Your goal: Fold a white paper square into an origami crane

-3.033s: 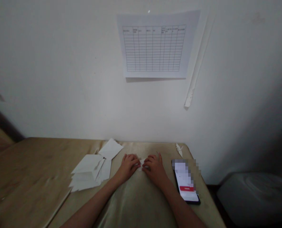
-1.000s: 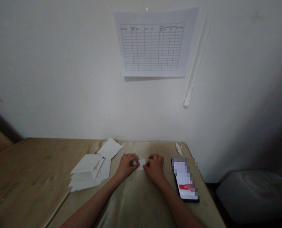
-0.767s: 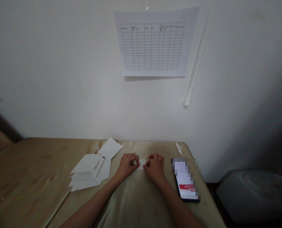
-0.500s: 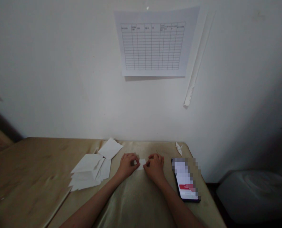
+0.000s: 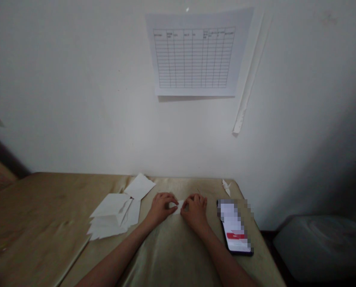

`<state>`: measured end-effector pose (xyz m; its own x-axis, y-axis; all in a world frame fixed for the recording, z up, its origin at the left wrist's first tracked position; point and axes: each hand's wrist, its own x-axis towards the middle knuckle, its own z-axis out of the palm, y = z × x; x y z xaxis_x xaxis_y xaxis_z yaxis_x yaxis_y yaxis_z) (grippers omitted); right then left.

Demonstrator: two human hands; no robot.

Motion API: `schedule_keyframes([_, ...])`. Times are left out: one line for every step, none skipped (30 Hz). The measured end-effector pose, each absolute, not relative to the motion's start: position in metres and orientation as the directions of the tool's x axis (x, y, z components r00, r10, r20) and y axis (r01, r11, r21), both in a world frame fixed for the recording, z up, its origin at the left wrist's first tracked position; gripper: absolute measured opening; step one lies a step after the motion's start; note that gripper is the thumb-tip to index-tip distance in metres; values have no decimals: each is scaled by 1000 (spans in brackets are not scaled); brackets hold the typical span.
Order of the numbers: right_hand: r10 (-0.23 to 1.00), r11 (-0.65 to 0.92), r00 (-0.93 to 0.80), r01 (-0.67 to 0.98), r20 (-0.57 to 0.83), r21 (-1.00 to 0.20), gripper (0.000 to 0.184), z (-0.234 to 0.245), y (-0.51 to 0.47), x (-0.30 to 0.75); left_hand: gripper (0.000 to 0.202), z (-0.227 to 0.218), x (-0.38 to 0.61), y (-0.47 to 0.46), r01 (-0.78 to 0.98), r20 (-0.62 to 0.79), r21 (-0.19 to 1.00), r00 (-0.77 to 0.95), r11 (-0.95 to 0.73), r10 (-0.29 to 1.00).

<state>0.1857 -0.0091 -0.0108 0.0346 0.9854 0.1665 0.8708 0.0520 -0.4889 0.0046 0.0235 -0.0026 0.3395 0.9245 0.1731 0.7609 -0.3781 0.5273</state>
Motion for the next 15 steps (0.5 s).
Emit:
schedule_keyframes([984,64,26,871,177,-487,15,-11,-10,186,16,-3,4,24,760,175,528,338,-378,925])
schedule_keyframes([982,72,22,871,186,-485,17,-11,-11,186,17,-3,4,24,760,177,529,337,-378,925])
schedule_keyframes([981,76,22,872,192,-484,18,-11,-12,185,17,-3,4,23,759,178,529,338,-379,924])
schedule_keyframes([980,78,22,872,197,-484,18,-11,-12,185,18,-3,4,23,759,178,529,339,-380,924])
schedule_keyframes([979,79,24,871,201,-485,16,-11,-12,185,18,-3,4,22,762,178,526,336,-378,925])
schedule_keyframes([978,81,24,869,205,-488,15,-11,-12,185,18,-2,5,21,769,177,520,329,-372,928])
schedule_keyframes([977,82,26,867,210,-491,14,-11,-12,185,18,-1,5,20,780,173,512,315,-359,933])
schedule_keyframes([976,86,25,866,214,-493,14,-11,-12,185,18,0,6,19,794,165,504,297,-340,940])
schedule_keyframes([976,90,23,865,217,-494,15,-11,-12,185,18,0,6,18,808,156,495,279,-319,948])
schedule_keyframes([975,92,21,865,219,-493,16,-12,-11,185,17,1,7,18,820,147,487,263,-301,953])
schedule_keyframes([975,94,19,866,220,-492,16,-12,-11,185,17,1,7,17,828,138,480,255,-290,957])
schedule_keyframes([976,96,16,866,219,-491,16,-12,-11,185,17,2,7,17,833,129,475,253,-284,959])
schedule_keyframes([977,96,13,866,215,-490,16,-12,-10,185,18,2,7,17,836,123,470,254,-282,959])
schedule_keyframes([978,93,14,866,209,-491,16,-13,-10,185,18,2,7,18,838,116,466,259,-283,959])
schedule_keyframes([979,86,18,866,203,-492,15,-13,-10,185,19,2,7,18,839,109,463,264,-284,958])
